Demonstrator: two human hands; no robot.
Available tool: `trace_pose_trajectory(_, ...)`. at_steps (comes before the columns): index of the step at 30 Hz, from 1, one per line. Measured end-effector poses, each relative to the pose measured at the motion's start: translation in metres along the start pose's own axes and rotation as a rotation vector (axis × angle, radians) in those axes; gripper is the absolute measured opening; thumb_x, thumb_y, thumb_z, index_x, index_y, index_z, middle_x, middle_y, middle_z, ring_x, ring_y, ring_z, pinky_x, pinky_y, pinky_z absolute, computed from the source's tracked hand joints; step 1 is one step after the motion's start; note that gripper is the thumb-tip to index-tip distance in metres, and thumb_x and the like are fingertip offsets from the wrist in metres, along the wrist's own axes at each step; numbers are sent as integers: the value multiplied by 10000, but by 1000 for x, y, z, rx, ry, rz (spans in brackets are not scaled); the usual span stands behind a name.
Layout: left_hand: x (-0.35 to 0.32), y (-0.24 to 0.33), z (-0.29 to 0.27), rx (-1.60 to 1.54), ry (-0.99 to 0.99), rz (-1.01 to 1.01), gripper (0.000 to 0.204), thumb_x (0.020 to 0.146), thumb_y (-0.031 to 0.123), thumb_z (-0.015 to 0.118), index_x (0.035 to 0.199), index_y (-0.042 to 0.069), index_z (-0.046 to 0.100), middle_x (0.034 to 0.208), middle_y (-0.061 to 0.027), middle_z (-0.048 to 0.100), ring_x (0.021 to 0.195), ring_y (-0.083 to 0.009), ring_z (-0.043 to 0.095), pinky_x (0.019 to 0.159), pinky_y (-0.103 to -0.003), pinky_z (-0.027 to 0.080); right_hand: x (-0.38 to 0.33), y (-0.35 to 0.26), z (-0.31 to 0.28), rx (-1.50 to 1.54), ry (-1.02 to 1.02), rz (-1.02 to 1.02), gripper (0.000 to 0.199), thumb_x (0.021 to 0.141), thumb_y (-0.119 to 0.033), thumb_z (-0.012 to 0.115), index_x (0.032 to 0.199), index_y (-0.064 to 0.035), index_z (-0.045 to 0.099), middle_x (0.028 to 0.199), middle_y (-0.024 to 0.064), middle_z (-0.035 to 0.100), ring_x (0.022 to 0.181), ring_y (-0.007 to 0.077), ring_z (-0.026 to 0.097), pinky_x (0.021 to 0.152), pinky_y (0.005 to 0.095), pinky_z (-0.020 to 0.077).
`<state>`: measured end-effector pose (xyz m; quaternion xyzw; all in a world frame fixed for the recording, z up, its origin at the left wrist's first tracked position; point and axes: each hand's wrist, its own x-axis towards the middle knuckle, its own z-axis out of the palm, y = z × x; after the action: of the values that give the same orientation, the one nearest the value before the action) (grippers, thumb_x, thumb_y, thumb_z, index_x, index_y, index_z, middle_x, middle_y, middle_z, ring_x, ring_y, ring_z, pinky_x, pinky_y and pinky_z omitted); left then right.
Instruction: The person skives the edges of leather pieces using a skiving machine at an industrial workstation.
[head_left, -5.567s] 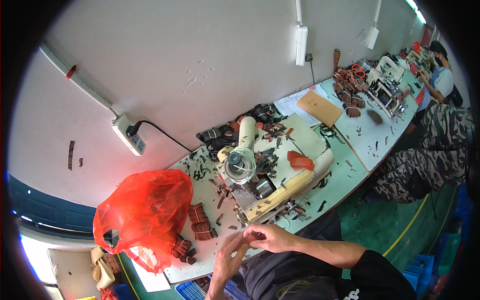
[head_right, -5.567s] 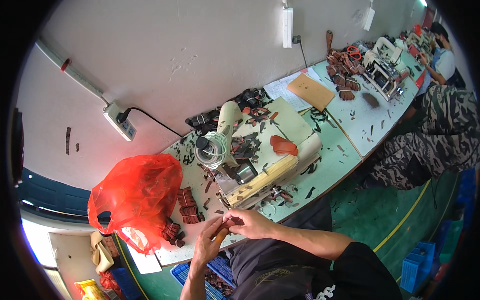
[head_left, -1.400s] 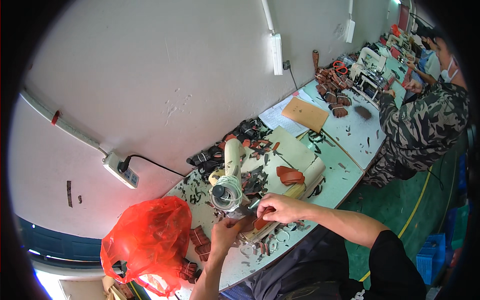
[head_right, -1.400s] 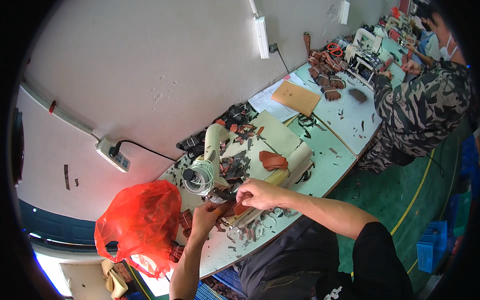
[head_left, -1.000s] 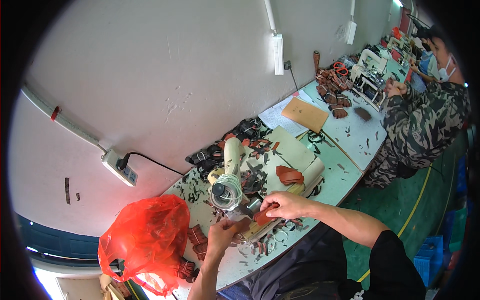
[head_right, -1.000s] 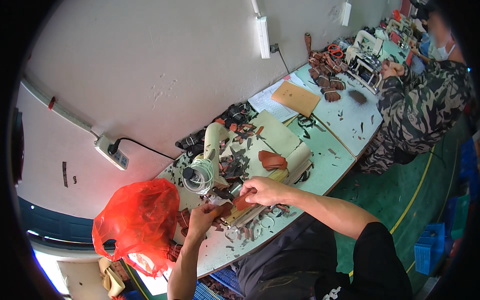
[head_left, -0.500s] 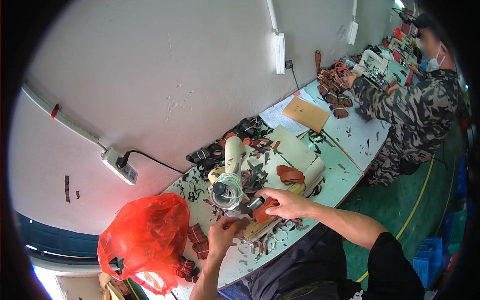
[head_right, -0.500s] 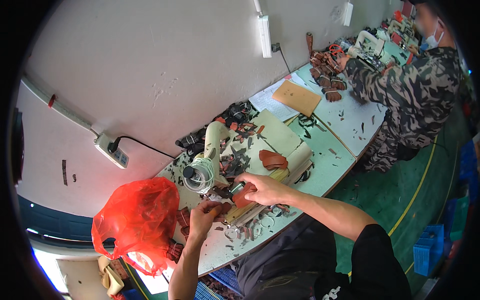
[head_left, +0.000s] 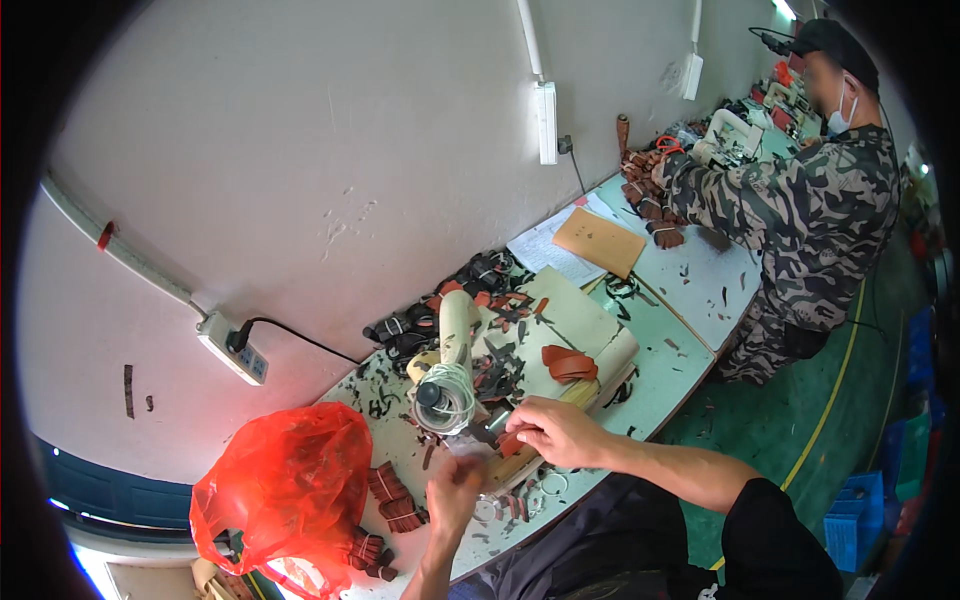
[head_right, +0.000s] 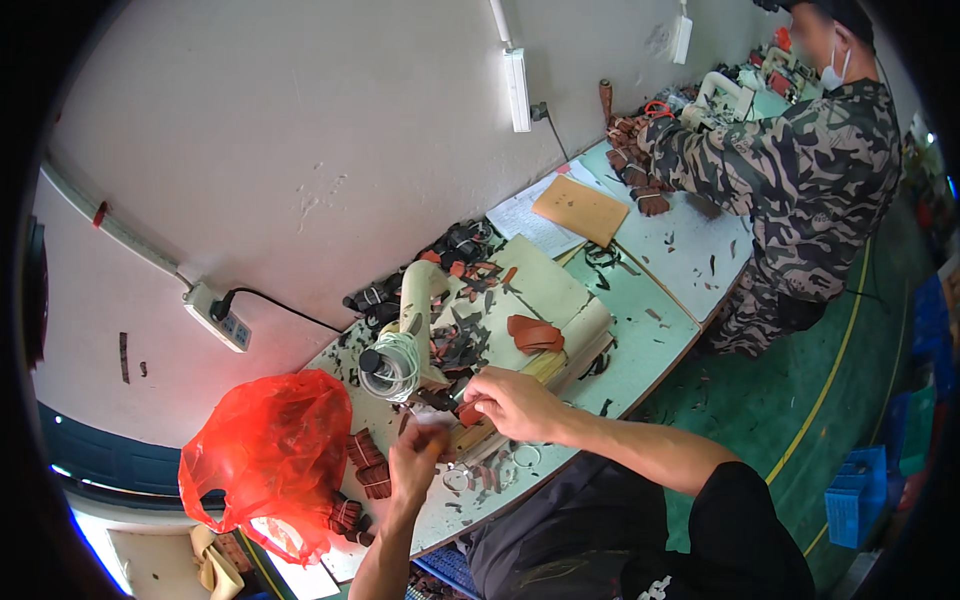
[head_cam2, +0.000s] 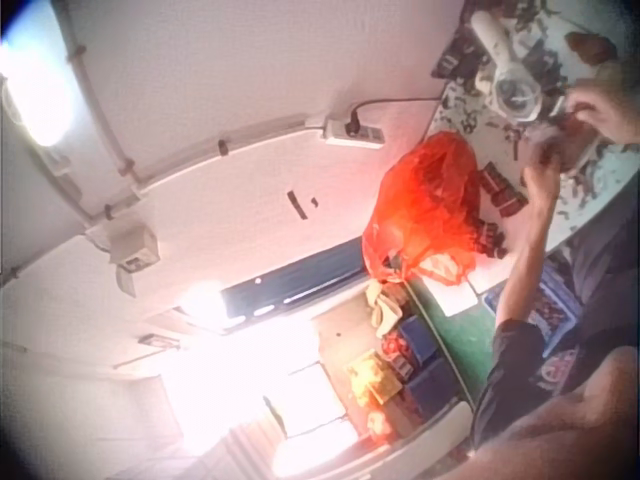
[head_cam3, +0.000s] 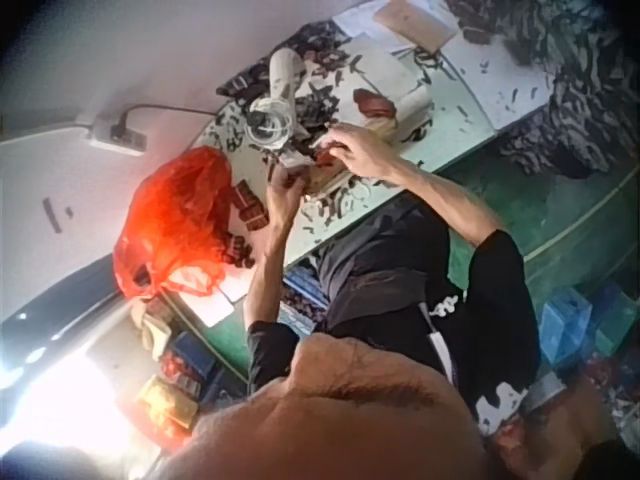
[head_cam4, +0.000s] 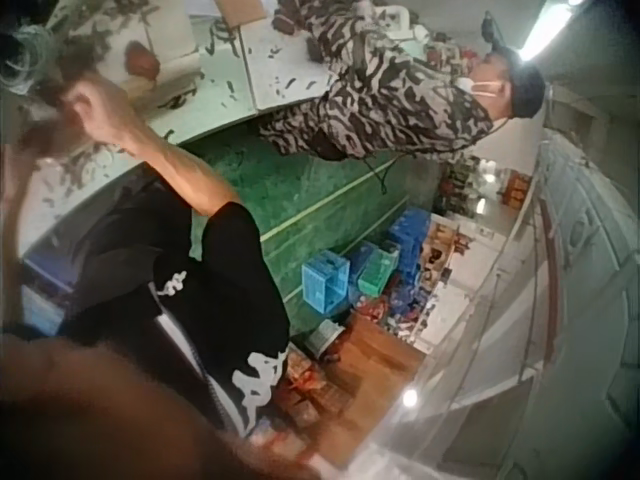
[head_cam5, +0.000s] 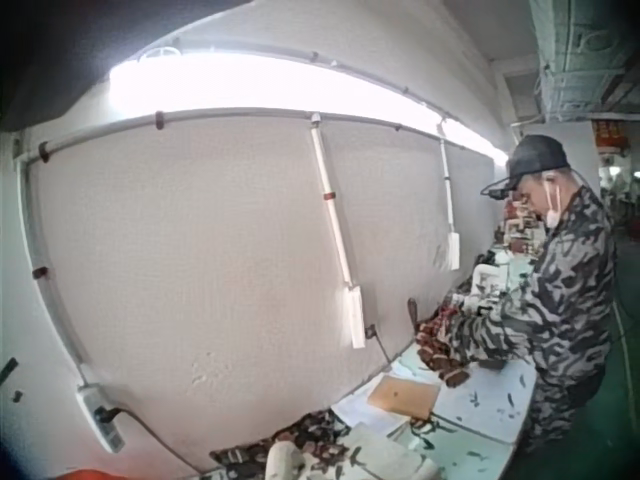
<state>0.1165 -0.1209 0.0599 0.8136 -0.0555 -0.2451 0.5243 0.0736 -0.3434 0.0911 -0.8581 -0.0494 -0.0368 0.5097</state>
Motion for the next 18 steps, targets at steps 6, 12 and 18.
trace_pose_trajectory(6,-63,30,40,-829,-405,-223,341,974,138,516,1276,-23,519,1182,-116,603,1000,-222,630,907,-385,514,-33,-38,1,-138,256,-524,437,721,62,662,1142,-47,621,988,108,609,851,264,628,720,357,530)
trace_pose_trajectory(12,-77,41,65,-1365,-76,-165,216,971,113,519,1157,44,604,1181,-71,602,1034,-184,594,903,-311,476,-51,-41,30,-25,354,-379,232,837,-28,637,1064,-19,594,1032,133,583,935,272,615,788,343,522)
trace_pose_trajectory(18,-75,30,63,-459,128,45,262,960,66,496,1193,-8,590,1166,-131,624,1108,-249,554,962,-339,407,-66,-43,65,665,293,243,340,945,-27,503,1278,17,448,1164,114,537,1038,199,573,874,300,487)
